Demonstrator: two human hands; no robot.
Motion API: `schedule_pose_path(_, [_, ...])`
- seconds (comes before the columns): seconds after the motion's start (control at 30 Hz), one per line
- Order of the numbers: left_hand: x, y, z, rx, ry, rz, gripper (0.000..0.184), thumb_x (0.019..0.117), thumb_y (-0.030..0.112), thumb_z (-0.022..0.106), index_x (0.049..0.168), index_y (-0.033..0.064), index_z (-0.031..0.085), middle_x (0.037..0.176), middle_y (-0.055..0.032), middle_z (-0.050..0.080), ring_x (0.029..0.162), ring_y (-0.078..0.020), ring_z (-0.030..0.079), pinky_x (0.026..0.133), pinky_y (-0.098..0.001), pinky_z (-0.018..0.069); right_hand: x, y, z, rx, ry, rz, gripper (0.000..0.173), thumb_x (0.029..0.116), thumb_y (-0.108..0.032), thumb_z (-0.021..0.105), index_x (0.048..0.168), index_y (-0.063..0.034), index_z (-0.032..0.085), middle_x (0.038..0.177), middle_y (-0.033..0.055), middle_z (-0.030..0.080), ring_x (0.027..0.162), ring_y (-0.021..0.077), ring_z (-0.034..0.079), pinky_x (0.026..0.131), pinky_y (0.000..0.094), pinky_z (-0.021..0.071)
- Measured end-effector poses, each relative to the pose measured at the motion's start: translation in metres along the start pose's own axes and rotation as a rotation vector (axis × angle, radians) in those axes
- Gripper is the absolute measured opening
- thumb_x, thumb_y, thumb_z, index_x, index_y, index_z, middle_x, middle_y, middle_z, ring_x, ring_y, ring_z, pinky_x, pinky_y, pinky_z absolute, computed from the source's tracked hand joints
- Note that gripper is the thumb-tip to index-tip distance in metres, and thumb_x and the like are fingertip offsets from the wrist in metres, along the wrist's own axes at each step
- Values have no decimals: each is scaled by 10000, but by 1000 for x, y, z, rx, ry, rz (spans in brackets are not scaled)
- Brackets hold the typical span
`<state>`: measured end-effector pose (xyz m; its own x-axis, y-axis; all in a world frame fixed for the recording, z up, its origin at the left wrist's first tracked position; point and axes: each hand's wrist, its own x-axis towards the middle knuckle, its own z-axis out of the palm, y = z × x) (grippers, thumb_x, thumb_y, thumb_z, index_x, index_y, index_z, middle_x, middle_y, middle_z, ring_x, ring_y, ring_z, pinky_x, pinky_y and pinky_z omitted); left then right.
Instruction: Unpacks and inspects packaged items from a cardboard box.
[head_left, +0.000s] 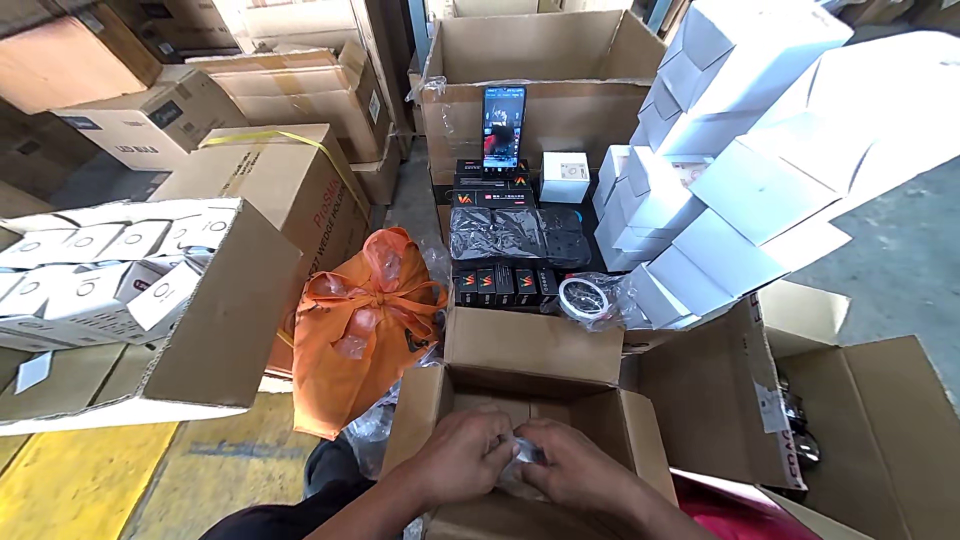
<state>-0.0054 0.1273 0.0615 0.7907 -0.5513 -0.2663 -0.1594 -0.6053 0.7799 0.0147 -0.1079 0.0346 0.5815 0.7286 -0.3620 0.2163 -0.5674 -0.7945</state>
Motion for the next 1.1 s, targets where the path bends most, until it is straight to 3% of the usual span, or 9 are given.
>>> schedule_pose_path(0.2, [2,-5,-3,-51,171,28,263,1043,342,560,1036,126,708,1121,-8,691,1043,-104,655,938,-359,553,0,-5,-3,54,91,57,323,963,-377,676,1206,-165,700,1091,35,716,1009,173,680,917,468,554])
schedule_pose_path(0.3, [2,-5,-9,-103,268,-62,211,1028,276,581,1135,140,702,1035,4,694,863,-84,660,809,-330,581,-1,-2,-3,60,148,65,323,987,-350,642,1247,-167,696,1151,30,716,1084,169,671,978,467,538])
schedule_pose_path(0.43, [2,-5,-18,-28,402,-200,388,988,524,594,822,175,628,632,54,550,583,-103,547,599,-376,492,0,-2,-4,69,178,120,303,1018,-414,569,1125,-159,694,993,24,700,973,168,675,897,469,547])
schedule_pose_path(0.5, [2,-6,-19,17,406,-171,506,1001,573,542,717,155,578,665,32,532,695,-127,560,732,-390,485,0,-2,-3,61,182,123,311,1026,-424,550,1128,-166,692,996,16,698,983,163,671,906,460,543])
schedule_pose_path(0.6, [2,-5,-20,101,262,-152,541,998,627,498,993,130,710,1013,-34,686,1091,-199,623,1046,-470,452,-1,-3,-2,32,209,106,321,1027,-420,550,1128,-153,696,1014,25,697,1005,173,665,924,460,537])
schedule_pose_path(0.67, [2,-6,-16,272,143,-150,687,984,712,421,1287,142,655,1239,-64,682,1269,-233,583,1162,-498,377,0,-3,-3,8,215,97,320,1027,-415,550,1127,-151,699,1026,26,701,1018,169,665,936,452,536])
schedule_pose_path(0.73, [2,-9,-10,451,43,-161,828,947,793,352,1414,147,576,1335,-93,650,1337,-276,543,1200,-534,310,-1,-3,-2,-17,216,90,321,1030,-410,545,1118,-141,698,1037,31,701,1032,171,664,944,446,533])
schedule_pose_path(1.0, [3,-10,-9,475,-244,-325,788,965,708,466,1474,109,503,1345,-188,627,1302,-391,550,1106,-613,376,-3,-5,0,-161,220,30,343,1046,-402,508,1055,-105,679,973,71,697,941,229,688,828,501,556])
schedule_pose_path(1.1, [3,-10,-8,463,-255,-325,756,971,679,488,1441,88,528,1341,-195,629,1300,-398,553,1113,-623,370,-2,-2,3,-220,235,-38,328,1045,-363,518,1123,-98,696,1040,83,718,1012,245,697,879,500,563])
